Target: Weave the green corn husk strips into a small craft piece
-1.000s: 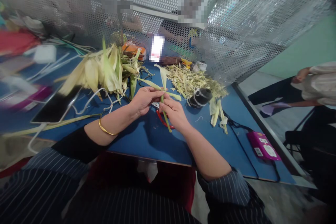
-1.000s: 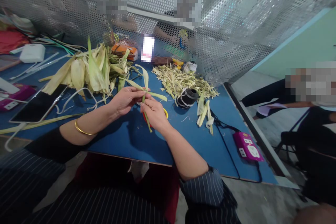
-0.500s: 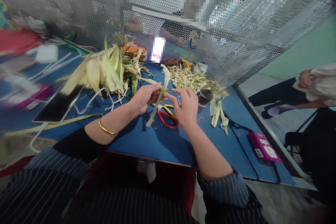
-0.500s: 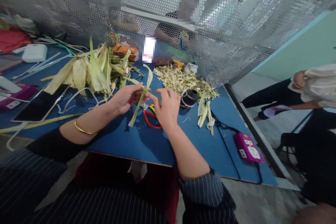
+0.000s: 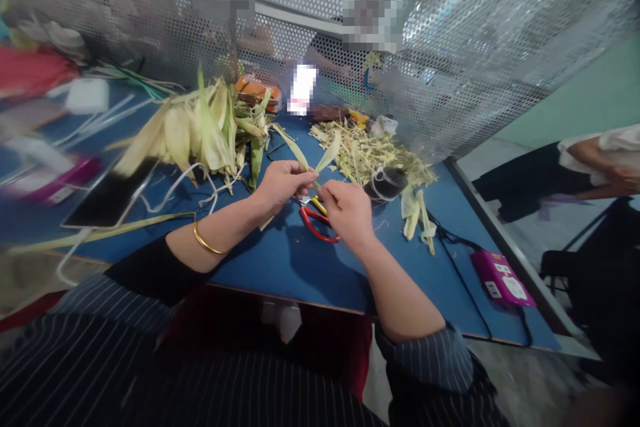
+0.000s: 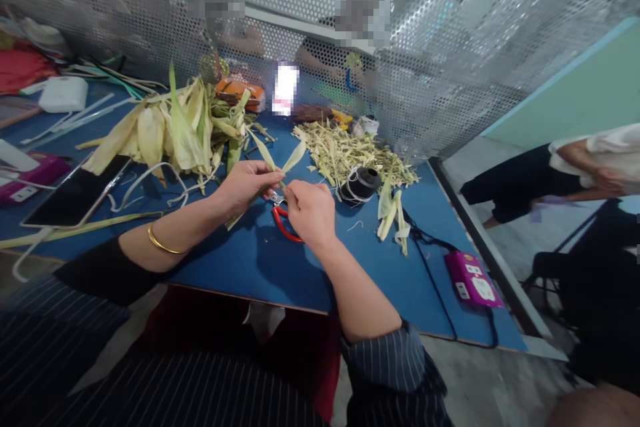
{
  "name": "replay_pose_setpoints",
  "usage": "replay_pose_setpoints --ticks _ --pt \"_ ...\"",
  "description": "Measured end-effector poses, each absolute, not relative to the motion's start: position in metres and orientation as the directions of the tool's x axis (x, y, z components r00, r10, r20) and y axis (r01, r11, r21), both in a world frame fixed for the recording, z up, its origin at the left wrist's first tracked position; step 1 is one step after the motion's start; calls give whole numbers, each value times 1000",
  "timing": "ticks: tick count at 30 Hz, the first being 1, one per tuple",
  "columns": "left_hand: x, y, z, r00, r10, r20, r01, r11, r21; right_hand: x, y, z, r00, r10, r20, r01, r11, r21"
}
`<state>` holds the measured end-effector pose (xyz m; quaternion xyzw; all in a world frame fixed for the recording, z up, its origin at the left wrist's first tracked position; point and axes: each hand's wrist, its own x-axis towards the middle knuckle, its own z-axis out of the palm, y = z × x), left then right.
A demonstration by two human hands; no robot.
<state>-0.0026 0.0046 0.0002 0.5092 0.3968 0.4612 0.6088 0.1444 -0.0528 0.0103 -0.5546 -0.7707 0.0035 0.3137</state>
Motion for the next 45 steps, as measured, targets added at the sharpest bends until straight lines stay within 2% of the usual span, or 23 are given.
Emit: replay_pose_setpoints --ticks 3,8,12,15,20,26,30,33,37,39,42,45 --pt "-1 4 -2 245 969 -10 -114 39 993 144 -54 11 -167 880 445 827 371 -423" --pt "-3 3 3 249 968 36 -112 -8 994 147 -51 5 -61 931 359 698 297 -651" --pt "-7 4 13 342 938 -59 -144 114 983 150 -48 2 -10 941 339 688 253 -681" --pt "-8 4 13 326 944 -41 -128 88 988 149 -48 2 -20 941 338 695 257 -672" --pt "-6 3 6 234 972 -36 -127 67 990 143 -51 0 -96 921 379 752 316 -579" --pt "-1 3 6 165 981 -101 -163 128 978 140 -52 2 -207 847 489 888 372 -269" --pt "0 5 1 152 986 -72 -166 97 981 139 -53 3 -228 832 505 902 376 -212" --pt "-2 6 -1 181 981 -65 -170 96 981 139 -53 2 -178 869 461 881 349 -319" --pt "-7 10 2 322 941 -101 -224 180 958 141 -52 1 -75 940 331 733 277 -621" --pt "-9 12 2 341 934 -104 -243 195 950 143 -51 2 -67 956 286 636 262 -725" --pt "-10 14 1 285 955 -77 -241 149 959 147 -48 5 -53 969 240 535 230 -813" --pt "-8 11 1 281 954 -108 -208 171 963 151 -42 7 52 972 227 403 188 -895"
